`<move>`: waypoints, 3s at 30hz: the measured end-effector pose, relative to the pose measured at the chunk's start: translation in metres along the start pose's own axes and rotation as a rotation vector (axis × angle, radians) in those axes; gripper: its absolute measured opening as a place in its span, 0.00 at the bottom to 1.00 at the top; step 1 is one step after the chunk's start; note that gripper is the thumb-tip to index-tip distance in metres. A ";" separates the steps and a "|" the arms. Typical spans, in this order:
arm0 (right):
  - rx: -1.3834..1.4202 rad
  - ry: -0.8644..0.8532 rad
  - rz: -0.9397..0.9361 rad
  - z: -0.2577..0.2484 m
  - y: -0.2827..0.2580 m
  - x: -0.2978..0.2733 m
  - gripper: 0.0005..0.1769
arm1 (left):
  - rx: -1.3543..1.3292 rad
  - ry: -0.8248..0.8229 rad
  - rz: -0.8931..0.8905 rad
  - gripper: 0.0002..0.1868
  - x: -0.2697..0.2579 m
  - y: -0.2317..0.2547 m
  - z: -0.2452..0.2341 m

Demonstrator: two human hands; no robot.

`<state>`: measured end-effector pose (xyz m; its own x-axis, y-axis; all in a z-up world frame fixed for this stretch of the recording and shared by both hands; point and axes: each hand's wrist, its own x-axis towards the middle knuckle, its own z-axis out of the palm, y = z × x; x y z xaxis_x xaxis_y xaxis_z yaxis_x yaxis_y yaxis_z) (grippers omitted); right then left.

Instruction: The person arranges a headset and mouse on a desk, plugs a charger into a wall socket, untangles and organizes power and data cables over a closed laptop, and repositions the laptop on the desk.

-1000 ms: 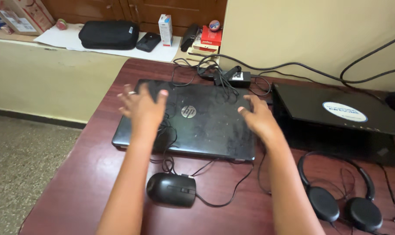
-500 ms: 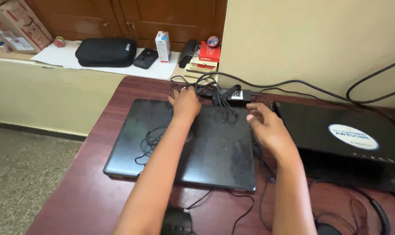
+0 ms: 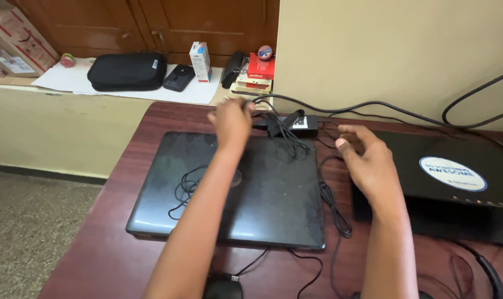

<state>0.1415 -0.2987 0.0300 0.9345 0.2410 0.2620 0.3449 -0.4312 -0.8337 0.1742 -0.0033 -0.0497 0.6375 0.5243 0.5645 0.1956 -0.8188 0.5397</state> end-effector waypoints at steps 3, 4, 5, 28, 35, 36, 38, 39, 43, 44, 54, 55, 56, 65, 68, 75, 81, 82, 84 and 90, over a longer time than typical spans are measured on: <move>-0.016 0.031 -0.013 -0.006 -0.006 -0.004 0.19 | -0.135 0.196 0.007 0.16 0.022 -0.006 -0.047; -0.013 0.039 -0.027 -0.008 -0.008 -0.005 0.19 | -0.194 0.286 0.070 0.17 0.028 -0.012 -0.065; -0.009 0.046 -0.041 -0.009 -0.011 -0.007 0.19 | -0.197 0.359 0.131 0.16 0.032 -0.018 -0.082; 0.007 0.055 -0.111 0.002 -0.026 -0.020 0.17 | -1.051 0.418 -0.027 0.14 0.034 -0.072 -0.142; 0.050 -0.134 -0.330 0.082 -0.029 -0.012 0.16 | -1.153 0.331 -0.090 0.14 0.017 -0.055 -0.152; 0.034 -0.192 -0.350 0.099 -0.030 -0.005 0.17 | -1.170 0.323 -0.091 0.14 0.014 -0.055 -0.153; 0.094 -0.290 -0.376 0.134 -0.034 0.011 0.16 | -1.176 0.306 -0.102 0.14 0.009 -0.055 -0.157; 0.094 -0.302 -0.372 0.151 -0.036 0.019 0.16 | -1.166 0.298 -0.114 0.14 0.006 -0.054 -0.158; -0.001 -0.248 -0.349 0.210 -0.033 0.043 0.16 | -1.155 0.248 -0.131 0.14 -0.002 -0.052 -0.162; -0.024 -0.273 -0.351 0.221 -0.029 0.049 0.17 | -1.169 0.231 -0.125 0.14 -0.003 -0.053 -0.164; 0.234 -0.524 -0.380 0.287 0.051 0.129 0.45 | -1.280 0.076 -0.196 0.15 -0.014 -0.050 -0.161; 0.317 -0.624 -0.317 0.288 0.054 0.131 0.48 | -1.278 0.051 -0.222 0.15 -0.015 -0.051 -0.160; 0.202 -0.603 -0.333 0.288 0.055 0.133 0.40 | -1.281 0.037 -0.223 0.15 -0.014 -0.051 -0.159; -0.160 -0.387 -0.661 0.267 0.045 0.129 0.28 | -1.496 0.150 -0.175 0.16 -0.004 -0.059 -0.166; -0.170 -0.407 -0.581 0.277 0.043 0.128 0.20 | -1.562 0.141 -0.132 0.15 -0.002 -0.046 -0.168; 0.004 -0.237 -0.400 0.267 0.023 0.145 0.10 | -1.526 0.156 -0.040 0.15 0.005 -0.028 -0.181; 0.232 -0.168 -0.352 0.218 -0.007 0.156 0.10 | -1.541 0.183 -0.116 0.18 0.003 -0.040 -0.166; 0.231 -0.163 -0.342 0.206 -0.013 0.159 0.10 | -1.551 0.188 -0.137 0.19 0.003 -0.042 -0.161; 0.316 -0.125 -0.345 0.181 -0.028 0.166 0.11 | -1.575 0.188 -0.147 0.20 0.001 -0.044 -0.149; 0.446 -0.118 -0.303 0.106 -0.079 0.167 0.10 | -1.478 0.033 -0.291 0.22 -0.004 -0.021 -0.113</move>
<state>0.2613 -0.1321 0.0876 0.7743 0.4043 0.4868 0.5019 0.0763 -0.8616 0.0834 0.0386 0.0073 0.6891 0.6437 0.3328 -0.6101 0.2675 0.7458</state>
